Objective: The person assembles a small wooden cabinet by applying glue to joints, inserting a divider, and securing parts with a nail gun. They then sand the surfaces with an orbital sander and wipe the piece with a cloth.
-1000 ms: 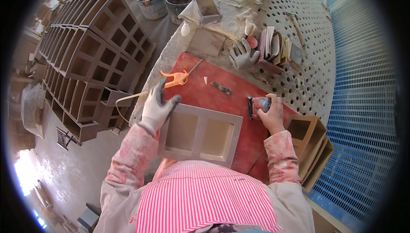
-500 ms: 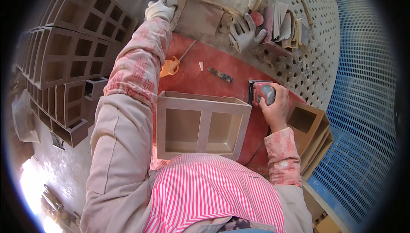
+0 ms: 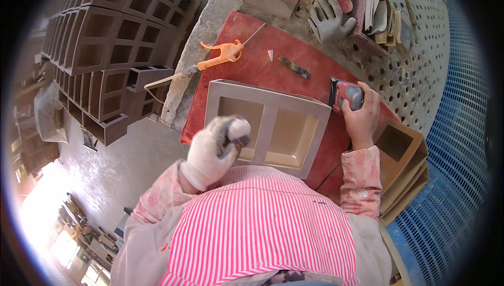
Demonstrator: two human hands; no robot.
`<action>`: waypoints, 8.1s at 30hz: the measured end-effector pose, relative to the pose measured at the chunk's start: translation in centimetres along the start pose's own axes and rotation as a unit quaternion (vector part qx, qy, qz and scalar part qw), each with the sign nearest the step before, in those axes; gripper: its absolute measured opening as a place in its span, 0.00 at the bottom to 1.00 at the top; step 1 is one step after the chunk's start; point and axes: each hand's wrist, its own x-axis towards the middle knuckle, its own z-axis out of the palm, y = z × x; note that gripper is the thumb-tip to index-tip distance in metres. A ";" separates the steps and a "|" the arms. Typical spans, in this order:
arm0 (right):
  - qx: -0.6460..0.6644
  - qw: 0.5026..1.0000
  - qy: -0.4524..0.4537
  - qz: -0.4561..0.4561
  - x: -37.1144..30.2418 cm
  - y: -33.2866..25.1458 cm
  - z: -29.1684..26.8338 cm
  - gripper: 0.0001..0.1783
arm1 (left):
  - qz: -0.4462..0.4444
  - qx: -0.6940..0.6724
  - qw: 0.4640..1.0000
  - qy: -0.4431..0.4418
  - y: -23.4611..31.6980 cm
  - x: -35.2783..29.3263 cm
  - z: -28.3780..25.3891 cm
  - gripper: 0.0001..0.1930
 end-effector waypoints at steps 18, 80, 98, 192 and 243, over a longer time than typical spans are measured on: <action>0.013 1.000 0.002 0.015 -0.3 0.5 0.3 0.38 | -0.102 0.360 0.926 -0.050 -0.6 1.6 2.2 0.18; -0.048 0.992 0.089 -0.080 -0.5 -2.7 -1.1 0.41 | 0.103 0.334 0.791 0.502 -14.8 2.9 -11.9 0.17; 0.096 0.979 -0.067 -0.169 -3.2 -9.8 -1.6 0.28 | 0.112 -0.331 0.924 0.156 -8.3 -0.4 0.6 0.23; 0.210 0.969 -0.009 -0.126 38.8 -17.5 13.6 0.20 | 0.068 0.247 0.961 0.099 -4.6 13.0 -1.7 0.25; -0.069 0.949 -0.006 -0.309 -19.7 -15.7 1.6 0.27 | 0.161 0.469 0.866 0.071 -11.6 -9.3 2.2 0.46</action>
